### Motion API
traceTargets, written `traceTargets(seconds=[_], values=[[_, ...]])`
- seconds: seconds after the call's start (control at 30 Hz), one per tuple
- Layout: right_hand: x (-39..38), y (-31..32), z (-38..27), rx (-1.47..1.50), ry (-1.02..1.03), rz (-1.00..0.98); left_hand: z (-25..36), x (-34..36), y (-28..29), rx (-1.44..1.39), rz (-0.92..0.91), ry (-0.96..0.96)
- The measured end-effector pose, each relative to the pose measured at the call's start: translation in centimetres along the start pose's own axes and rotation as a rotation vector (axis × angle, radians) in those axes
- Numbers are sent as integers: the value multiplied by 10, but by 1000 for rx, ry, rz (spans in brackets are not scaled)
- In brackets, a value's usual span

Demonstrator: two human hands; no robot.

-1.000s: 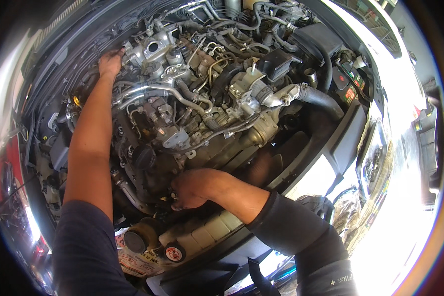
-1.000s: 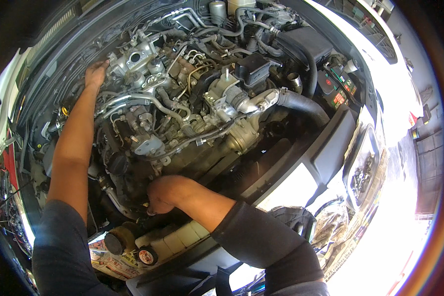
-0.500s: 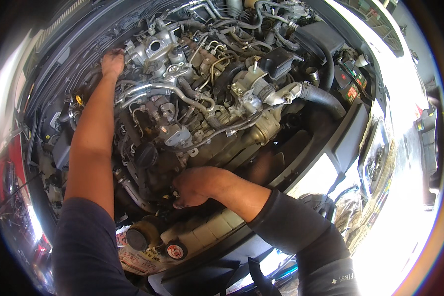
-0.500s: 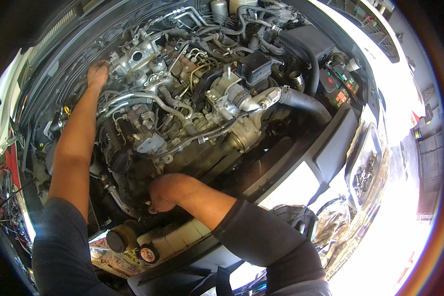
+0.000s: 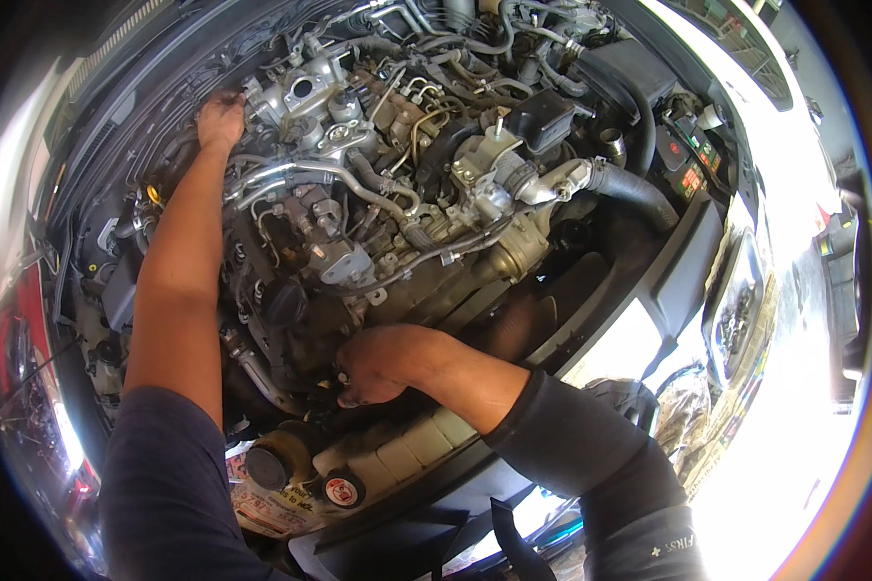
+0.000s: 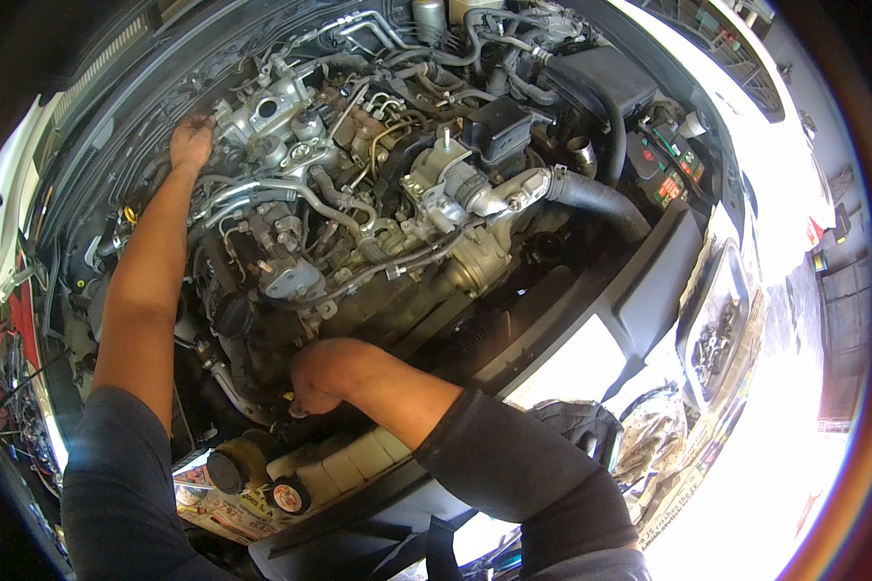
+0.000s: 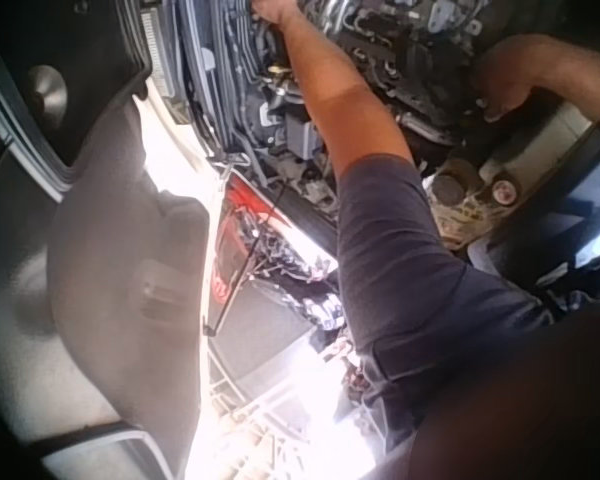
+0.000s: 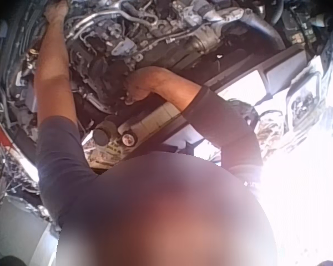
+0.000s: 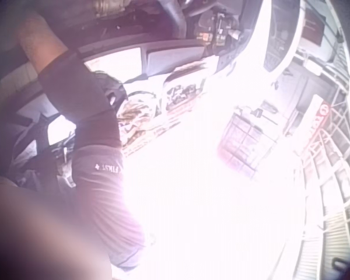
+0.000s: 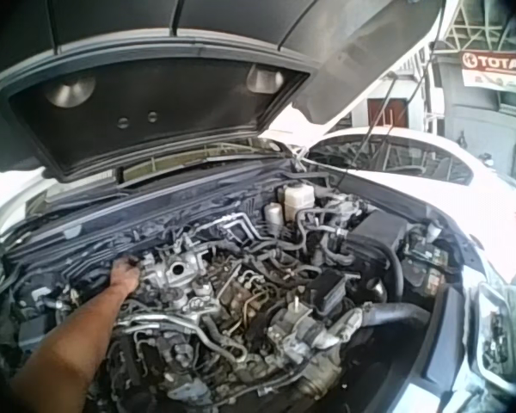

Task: The person works on a car engine with the hood open, using a wrench to loosen and remove bolts from the engine block. They remove a metal engine component and place it on a cardboard sheet on the floor. The person continues to manipulate engine parts and tools throughout the clip.

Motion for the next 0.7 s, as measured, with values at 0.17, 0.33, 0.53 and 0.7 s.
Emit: traceTargets(seconds=[0.17,0.33,0.53,0.7], values=[[-1,1,1,7,-2,14,1,3,1,112,87,-28],[-1,2,0,-5,9,41,5,-1,1,71,52,-48],[0,1,1,5,-10,15,2,-5,7,-2,24,24],[2,-2,2,-5,4,-2,7,-2,3,58,47,-29]])
Point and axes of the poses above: each hand's wrist, its own x-axis towards the middle knuckle, its own y-axis out of the back of the hand, z = x × y, the point moved 10 cm from there along x, towards the middle knuckle, and after that the axes turned 9 degrees about y, right-handed, at the moved point
